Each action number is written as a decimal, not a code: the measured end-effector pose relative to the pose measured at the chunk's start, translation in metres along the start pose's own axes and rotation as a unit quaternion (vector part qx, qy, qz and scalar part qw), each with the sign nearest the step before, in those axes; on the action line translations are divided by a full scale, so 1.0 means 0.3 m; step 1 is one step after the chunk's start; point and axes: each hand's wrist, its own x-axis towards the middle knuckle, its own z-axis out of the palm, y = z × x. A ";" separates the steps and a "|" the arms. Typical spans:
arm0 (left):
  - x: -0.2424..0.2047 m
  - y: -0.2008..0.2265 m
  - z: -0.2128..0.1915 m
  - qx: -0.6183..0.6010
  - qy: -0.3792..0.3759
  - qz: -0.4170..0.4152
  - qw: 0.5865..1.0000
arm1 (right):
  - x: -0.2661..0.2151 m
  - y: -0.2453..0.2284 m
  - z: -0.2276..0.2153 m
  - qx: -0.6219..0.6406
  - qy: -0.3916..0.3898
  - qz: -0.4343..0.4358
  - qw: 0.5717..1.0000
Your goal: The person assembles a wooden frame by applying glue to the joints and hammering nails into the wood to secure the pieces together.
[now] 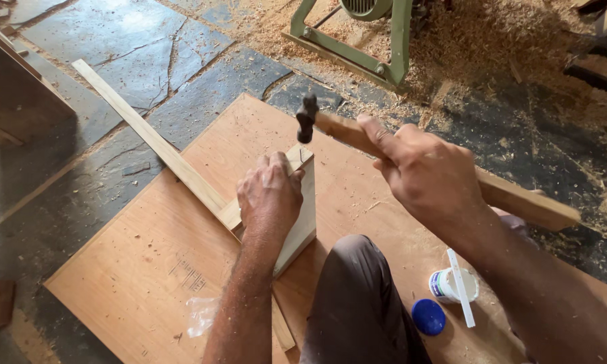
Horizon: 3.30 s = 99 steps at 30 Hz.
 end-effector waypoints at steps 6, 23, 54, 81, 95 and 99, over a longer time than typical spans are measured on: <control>-0.004 0.000 0.001 -0.011 0.001 0.001 1.000 | 0.001 0.010 0.006 -0.009 0.048 -0.037 0.998; -0.001 -0.005 0.009 -0.030 0.039 0.021 0.999 | 0.025 0.006 0.025 -0.041 -0.023 0.000 0.999; -0.008 0.004 -0.002 -0.019 0.005 -0.001 1.000 | 0.010 -0.001 0.031 -0.030 -0.006 -0.006 1.000; -0.018 0.003 -0.001 -0.041 0.037 0.012 0.998 | 0.011 0.033 0.068 0.104 0.163 -0.011 0.981; -0.014 0.014 -0.011 -0.050 0.039 0.005 0.998 | -0.004 -0.013 0.016 -0.040 0.021 -0.038 0.998; -0.020 0.004 -0.005 -0.052 0.036 0.005 0.998 | -0.010 -0.013 0.032 0.207 0.131 0.086 0.966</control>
